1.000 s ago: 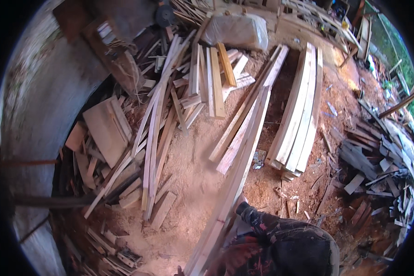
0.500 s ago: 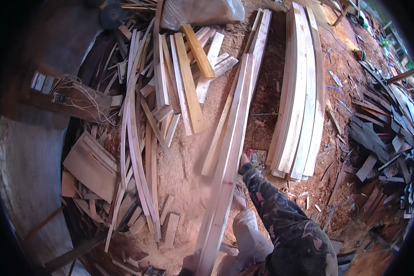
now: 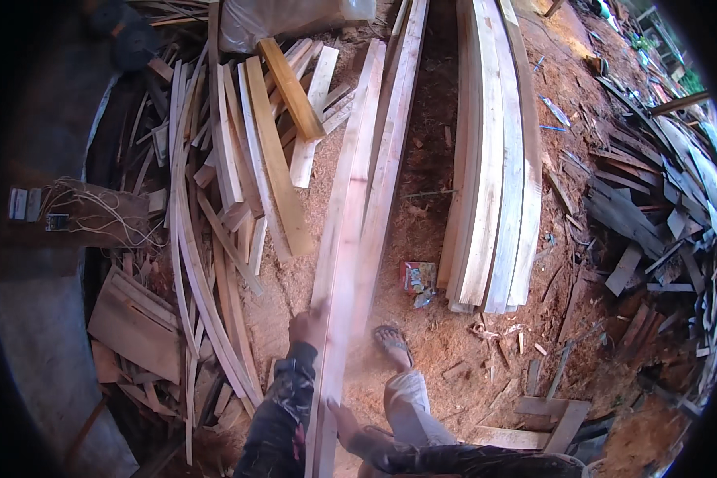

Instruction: The person hammers a wooden component on a machine base and then lifts and stacks several long wooden planks across a workshop floor.

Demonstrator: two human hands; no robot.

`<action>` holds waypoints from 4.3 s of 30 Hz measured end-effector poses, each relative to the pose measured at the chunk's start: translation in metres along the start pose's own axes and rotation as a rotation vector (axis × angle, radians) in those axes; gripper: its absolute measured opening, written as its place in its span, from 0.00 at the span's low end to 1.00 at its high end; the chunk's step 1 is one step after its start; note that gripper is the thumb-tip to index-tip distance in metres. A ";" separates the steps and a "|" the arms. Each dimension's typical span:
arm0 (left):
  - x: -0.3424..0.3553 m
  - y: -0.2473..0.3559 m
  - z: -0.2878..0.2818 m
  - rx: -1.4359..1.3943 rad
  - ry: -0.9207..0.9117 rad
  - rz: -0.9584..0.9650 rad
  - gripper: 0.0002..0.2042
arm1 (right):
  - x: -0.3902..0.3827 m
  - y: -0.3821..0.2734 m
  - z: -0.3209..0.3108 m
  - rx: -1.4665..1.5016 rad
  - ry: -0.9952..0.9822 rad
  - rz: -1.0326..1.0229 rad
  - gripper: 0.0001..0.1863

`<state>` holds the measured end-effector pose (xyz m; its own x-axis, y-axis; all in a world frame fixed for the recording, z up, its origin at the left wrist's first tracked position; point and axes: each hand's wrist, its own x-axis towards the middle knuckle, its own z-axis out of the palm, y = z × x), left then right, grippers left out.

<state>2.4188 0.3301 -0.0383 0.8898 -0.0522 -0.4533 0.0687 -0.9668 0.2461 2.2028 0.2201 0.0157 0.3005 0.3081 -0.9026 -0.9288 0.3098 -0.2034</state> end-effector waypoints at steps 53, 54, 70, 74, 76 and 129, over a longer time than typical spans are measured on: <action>-0.432 -0.071 0.105 -1.345 0.422 -1.685 0.25 | 0.013 -0.130 0.063 0.144 0.088 0.043 0.36; -0.423 -0.077 0.108 -1.418 0.459 -1.693 0.26 | 0.043 -0.135 0.054 0.207 0.053 0.040 0.35; -0.152 -0.158 0.315 -2.412 0.811 -1.135 0.11 | 0.352 -0.401 -0.049 -0.339 0.227 -0.152 0.36; -0.023 -0.151 0.367 -2.137 0.641 -1.564 0.23 | 0.279 -0.402 -0.162 -0.563 0.438 -0.091 0.38; 0.004 -0.169 0.398 -2.081 0.728 -1.490 0.25 | 0.248 -0.392 -0.221 -0.630 0.447 -0.021 0.34; 0.146 0.443 0.297 -0.307 -0.098 -0.270 0.46 | -0.180 0.031 -0.612 0.258 0.798 0.156 0.13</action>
<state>2.4452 -0.1800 -0.2498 0.7754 0.1550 -0.6121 0.4378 -0.8305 0.3443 1.9874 -0.3765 -0.0606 -0.1596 -0.3313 -0.9299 -0.8390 0.5419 -0.0490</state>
